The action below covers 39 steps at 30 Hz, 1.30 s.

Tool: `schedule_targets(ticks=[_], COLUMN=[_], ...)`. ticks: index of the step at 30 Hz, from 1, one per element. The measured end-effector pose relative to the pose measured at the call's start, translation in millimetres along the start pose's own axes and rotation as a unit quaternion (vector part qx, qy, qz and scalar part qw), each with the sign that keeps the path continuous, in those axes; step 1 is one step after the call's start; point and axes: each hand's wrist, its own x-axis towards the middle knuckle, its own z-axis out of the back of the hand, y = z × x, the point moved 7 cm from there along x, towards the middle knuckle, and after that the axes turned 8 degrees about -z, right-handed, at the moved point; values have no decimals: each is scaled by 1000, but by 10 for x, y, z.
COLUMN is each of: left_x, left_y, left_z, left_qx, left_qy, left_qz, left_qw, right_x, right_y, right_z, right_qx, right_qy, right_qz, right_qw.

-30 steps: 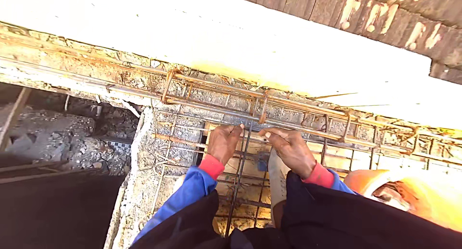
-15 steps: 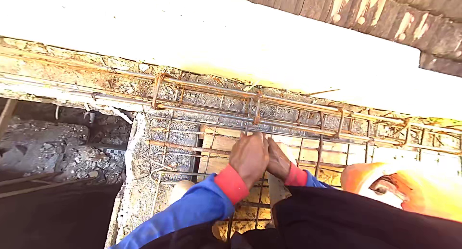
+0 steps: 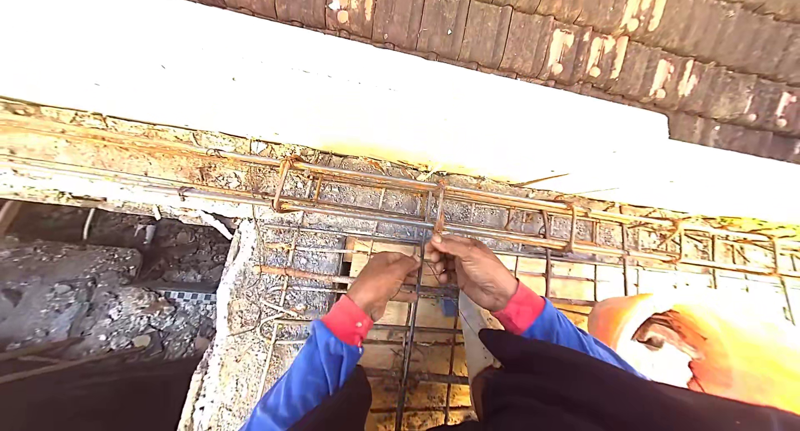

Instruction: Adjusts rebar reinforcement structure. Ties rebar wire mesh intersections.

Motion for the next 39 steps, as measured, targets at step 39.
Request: schedule_targets(ticks=[39], left_x=[-8], left_y=[-449], left_z=[-105], left_qx=[167], left_qy=[-143], left_qz=[-243], left_qw=[945], right_x=[-51], right_y=[-120], right_z=[459], right_qx=[-288], right_qy=[-114], right_qz=[162], right_qw=[937])
